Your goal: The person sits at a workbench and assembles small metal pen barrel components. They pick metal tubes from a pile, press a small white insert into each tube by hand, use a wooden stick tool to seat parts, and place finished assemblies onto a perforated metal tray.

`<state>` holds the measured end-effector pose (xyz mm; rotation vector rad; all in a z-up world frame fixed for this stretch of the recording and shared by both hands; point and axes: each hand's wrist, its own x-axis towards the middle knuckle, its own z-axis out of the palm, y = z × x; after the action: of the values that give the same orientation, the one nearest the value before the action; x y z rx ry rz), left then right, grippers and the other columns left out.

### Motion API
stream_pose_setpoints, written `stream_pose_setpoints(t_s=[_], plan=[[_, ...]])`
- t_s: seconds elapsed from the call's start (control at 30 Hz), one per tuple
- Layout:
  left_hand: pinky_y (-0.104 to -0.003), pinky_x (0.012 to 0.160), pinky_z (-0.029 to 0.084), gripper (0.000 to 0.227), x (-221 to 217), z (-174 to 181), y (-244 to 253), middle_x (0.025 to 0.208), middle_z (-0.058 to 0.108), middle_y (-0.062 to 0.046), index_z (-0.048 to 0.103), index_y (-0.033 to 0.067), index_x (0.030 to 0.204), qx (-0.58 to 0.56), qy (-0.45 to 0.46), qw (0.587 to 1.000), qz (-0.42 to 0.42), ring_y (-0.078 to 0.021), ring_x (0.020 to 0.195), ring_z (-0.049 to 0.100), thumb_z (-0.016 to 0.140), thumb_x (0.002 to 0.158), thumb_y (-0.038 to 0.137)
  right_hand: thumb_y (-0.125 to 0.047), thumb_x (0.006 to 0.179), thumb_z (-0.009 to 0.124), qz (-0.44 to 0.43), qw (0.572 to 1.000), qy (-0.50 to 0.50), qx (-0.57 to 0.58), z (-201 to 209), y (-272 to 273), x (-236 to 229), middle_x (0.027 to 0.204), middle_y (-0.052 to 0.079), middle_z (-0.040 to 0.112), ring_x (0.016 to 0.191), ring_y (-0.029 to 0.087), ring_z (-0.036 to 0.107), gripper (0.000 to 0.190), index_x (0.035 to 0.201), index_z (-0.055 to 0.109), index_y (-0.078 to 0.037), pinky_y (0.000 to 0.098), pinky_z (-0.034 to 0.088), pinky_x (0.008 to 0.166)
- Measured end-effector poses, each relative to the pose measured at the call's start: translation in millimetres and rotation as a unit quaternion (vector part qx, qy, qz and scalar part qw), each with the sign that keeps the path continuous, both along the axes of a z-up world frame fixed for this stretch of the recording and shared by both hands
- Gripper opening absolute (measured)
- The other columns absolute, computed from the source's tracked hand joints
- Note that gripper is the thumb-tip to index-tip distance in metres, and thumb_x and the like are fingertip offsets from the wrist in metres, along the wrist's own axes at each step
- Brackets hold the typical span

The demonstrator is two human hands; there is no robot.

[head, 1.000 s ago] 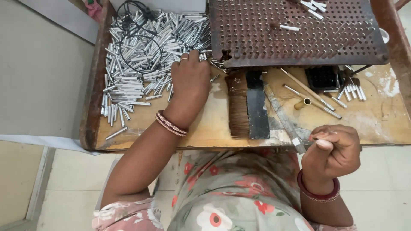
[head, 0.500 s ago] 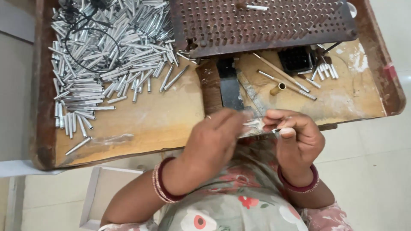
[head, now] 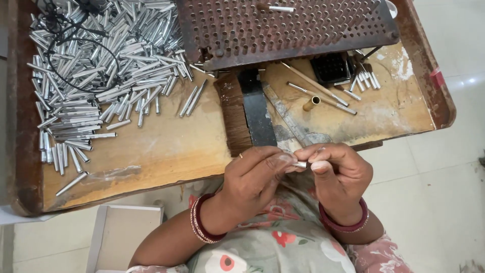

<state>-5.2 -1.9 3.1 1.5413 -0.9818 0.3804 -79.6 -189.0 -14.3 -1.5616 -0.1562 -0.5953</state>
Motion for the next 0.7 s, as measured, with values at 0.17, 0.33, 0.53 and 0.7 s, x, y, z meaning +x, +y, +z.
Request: stream_pose_setpoints(t_s=[0.17, 0.33, 0.53, 0.7], plan=[[-0.035, 0.086, 0.062, 0.038, -4, 3, 1, 0.109, 0.07, -0.014, 0.068, -0.0003, 0.113, 0.005, 0.003, 1.0, -0.006, -0.0277, 0.098, 0.073, 0.067, 0.078, -0.016, -0.017, 0.106, 0.067, -0.025, 0.996, -0.009, -0.083, 9, -1, -6, 0.102, 0.018, 0.074, 0.09, 0.017, 0.074, 0.019, 0.105, 0.061, 0.002, 0.0277, 0.061, 0.083], [-0.034, 0.081, 0.061, 0.039, -7, 1, 4, 0.108, 0.069, -0.014, 0.069, -0.0009, 0.113, 0.011, 0.011, 1.0, -0.005, -0.0281, 0.094, 0.072, 0.069, 0.077, -0.016, -0.009, 0.101, 0.071, -0.066, 0.974, -0.039, -0.213, 28, 1, -5, 0.103, 0.018, 0.076, 0.091, 0.02, 0.077, 0.015, 0.102, 0.062, 0.003, 0.0281, 0.063, 0.08], [-0.034, 0.078, 0.059, 0.031, 0, 9, 12, 0.108, 0.068, -0.015, 0.069, -0.0006, 0.113, 0.015, 0.016, 1.0, -0.02, -0.0285, 0.093, 0.072, 0.075, 0.085, -0.01, -0.011, 0.089, 0.082, -0.039, 0.956, -0.05, -0.286, 45, 1, 3, 0.106, 0.021, 0.076, 0.095, 0.026, 0.08, 0.021, 0.099, 0.07, 0.001, 0.0296, 0.065, 0.08], [-0.035, 0.08, 0.06, 0.027, -2, 7, 14, 0.105, 0.069, -0.014, 0.068, 0.0, 0.108, -0.002, 0.023, 1.0, 0.007, -0.0291, 0.094, 0.073, 0.074, 0.084, -0.01, -0.03, 0.084, 0.081, 0.004, 0.964, -0.087, -0.252, 48, 0, 10, 0.106, 0.019, 0.075, 0.098, 0.024, 0.077, 0.038, 0.103, 0.069, 0.001, 0.0299, 0.064, 0.084]])
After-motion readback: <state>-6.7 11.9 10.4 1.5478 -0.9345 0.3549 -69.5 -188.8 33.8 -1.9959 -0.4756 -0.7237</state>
